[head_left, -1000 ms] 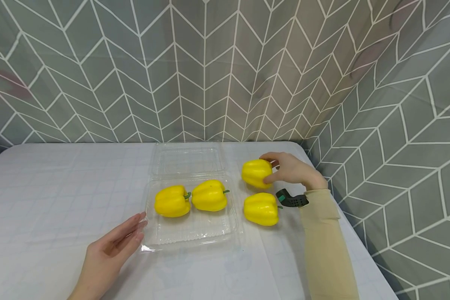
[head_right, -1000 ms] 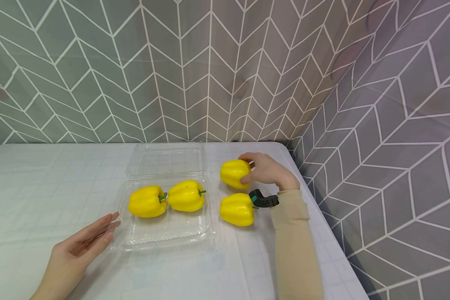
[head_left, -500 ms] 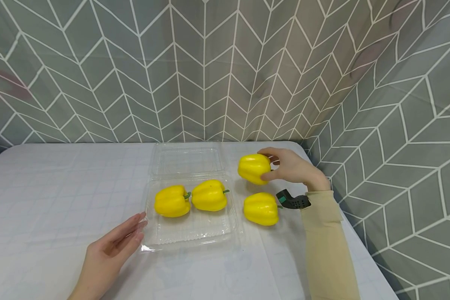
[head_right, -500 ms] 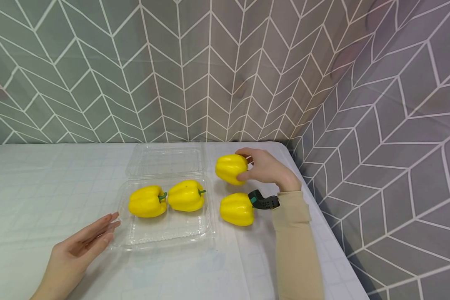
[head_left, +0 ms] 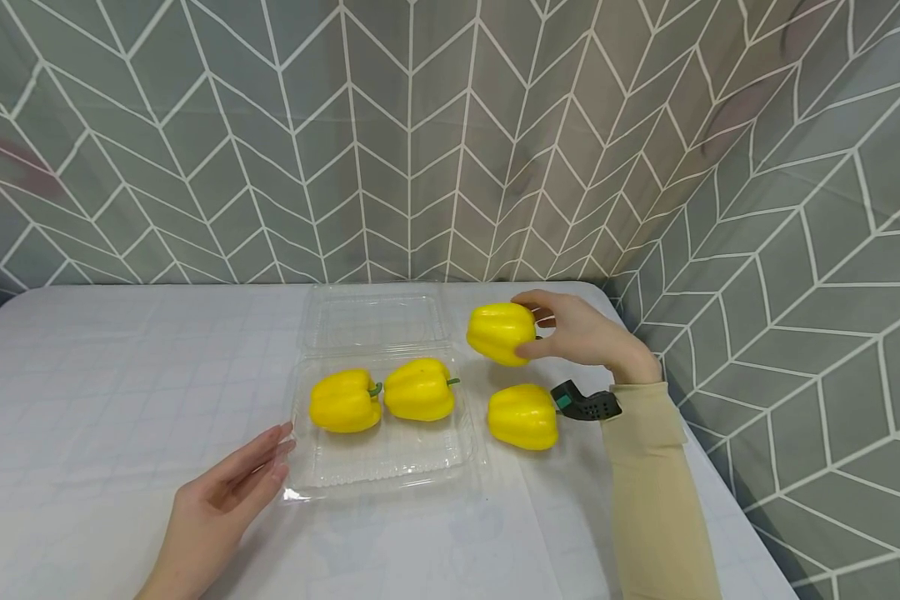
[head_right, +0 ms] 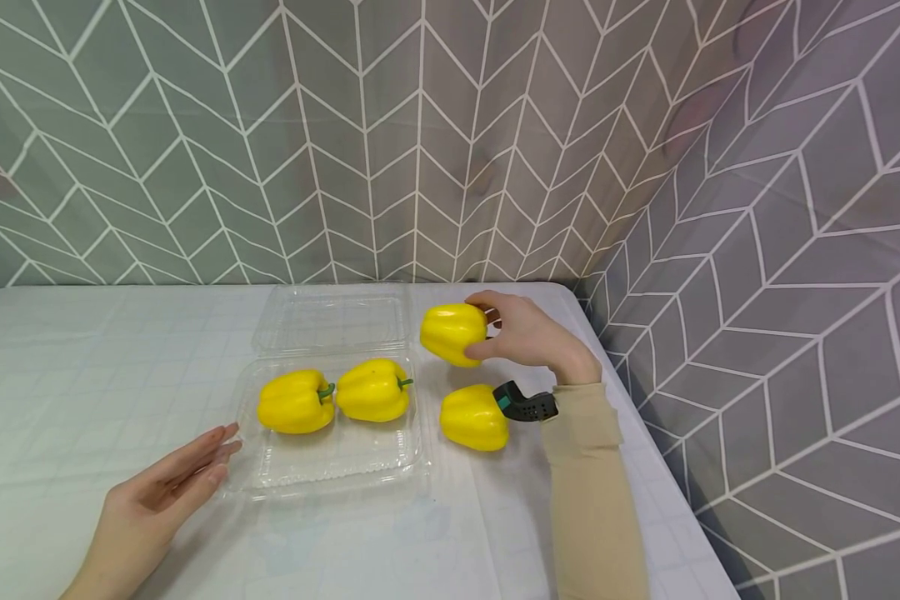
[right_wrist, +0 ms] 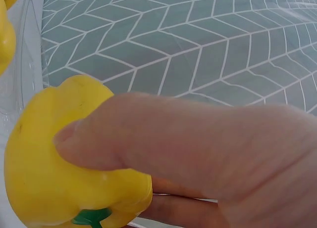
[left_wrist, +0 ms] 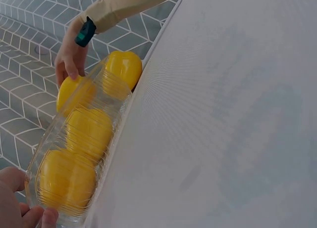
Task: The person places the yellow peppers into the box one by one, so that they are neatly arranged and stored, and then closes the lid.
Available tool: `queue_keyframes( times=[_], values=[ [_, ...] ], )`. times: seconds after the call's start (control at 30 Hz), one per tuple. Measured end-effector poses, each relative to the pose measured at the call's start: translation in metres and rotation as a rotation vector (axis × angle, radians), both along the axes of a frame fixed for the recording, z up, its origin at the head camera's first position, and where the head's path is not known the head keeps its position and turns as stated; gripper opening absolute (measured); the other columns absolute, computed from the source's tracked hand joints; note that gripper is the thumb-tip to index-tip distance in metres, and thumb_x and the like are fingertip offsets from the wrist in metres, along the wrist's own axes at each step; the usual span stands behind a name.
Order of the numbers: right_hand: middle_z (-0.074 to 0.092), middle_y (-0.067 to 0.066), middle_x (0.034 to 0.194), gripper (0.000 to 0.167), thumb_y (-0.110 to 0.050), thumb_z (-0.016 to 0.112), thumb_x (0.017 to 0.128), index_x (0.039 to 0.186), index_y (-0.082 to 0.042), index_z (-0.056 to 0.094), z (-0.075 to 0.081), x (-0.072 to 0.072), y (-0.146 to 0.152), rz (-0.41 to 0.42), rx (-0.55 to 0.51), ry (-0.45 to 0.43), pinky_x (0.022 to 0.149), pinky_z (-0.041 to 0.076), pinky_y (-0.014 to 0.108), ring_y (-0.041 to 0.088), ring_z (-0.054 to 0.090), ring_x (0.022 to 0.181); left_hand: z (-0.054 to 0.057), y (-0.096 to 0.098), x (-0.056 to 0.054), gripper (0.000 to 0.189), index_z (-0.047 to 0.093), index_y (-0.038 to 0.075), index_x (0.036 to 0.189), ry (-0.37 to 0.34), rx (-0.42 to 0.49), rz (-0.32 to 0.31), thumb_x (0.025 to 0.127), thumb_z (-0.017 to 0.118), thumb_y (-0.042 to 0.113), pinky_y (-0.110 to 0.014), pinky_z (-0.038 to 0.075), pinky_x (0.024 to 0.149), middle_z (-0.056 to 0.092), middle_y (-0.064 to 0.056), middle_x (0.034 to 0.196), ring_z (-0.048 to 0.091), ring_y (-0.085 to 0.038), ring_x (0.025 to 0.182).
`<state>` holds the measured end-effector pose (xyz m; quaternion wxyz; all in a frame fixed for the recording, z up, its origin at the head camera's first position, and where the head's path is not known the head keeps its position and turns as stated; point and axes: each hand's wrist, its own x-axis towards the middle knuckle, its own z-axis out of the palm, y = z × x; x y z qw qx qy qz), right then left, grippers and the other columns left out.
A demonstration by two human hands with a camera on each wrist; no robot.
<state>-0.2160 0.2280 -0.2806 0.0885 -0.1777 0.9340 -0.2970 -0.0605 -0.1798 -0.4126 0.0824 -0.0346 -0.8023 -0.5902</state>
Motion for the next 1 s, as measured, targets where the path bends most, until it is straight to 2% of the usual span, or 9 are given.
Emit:
queue_keyframes(
  times=[0.13, 0.33, 0.67, 1.0],
  values=[
    [0.061, 0.002, 0.132, 0.066, -0.023, 0.081, 0.081, 0.140, -0.015, 0.054, 0.003, 0.003, -0.004, 0.015, 0.012, 0.017, 0.107, 0.049, 0.051, 0.029, 0.056, 0.122, -0.001, 0.000, -0.001, 0.048, 0.057, 0.004, 0.139, 0.028, 0.023, -0.010, 0.093, 0.071, 0.005, -0.013, 0.054, 0.093, 0.064, 0.004, 0.136, 0.064, 0.000, 0.116],
    [0.061, -0.001, 0.132, 0.066, -0.026, 0.082, 0.081, 0.140, -0.017, 0.054, 0.005, 0.006, -0.011, 0.046, 0.005, 0.023, 0.106, 0.050, 0.046, 0.026, 0.056, 0.121, -0.001, 0.000, 0.000, 0.049, 0.057, 0.003, 0.140, 0.027, 0.050, -0.018, 0.092, 0.071, 0.003, -0.013, 0.054, 0.093, 0.064, 0.007, 0.136, 0.064, 0.000, 0.116],
    [0.062, -0.002, 0.131, 0.067, -0.026, 0.084, 0.079, 0.139, -0.017, 0.055, 0.007, 0.011, -0.025, 0.119, -0.003, 0.059, 0.106, 0.049, 0.045, 0.025, 0.057, 0.117, -0.003, -0.002, -0.001, 0.049, 0.057, 0.004, 0.140, 0.028, 0.020, -0.022, 0.093, 0.070, 0.007, -0.015, 0.054, 0.094, 0.064, 0.001, 0.137, 0.064, 0.000, 0.117],
    [0.062, -0.007, 0.128, 0.064, -0.026, 0.084, 0.080, 0.137, -0.018, 0.056, 0.009, 0.017, -0.043, 0.199, -0.012, 0.096, 0.107, 0.049, 0.043, 0.019, 0.056, 0.116, -0.002, -0.003, -0.001, 0.049, 0.056, 0.004, 0.140, 0.017, 0.042, -0.028, 0.094, 0.070, 0.007, -0.015, 0.053, 0.094, 0.063, 0.000, 0.138, 0.063, 0.000, 0.118]
  ],
)
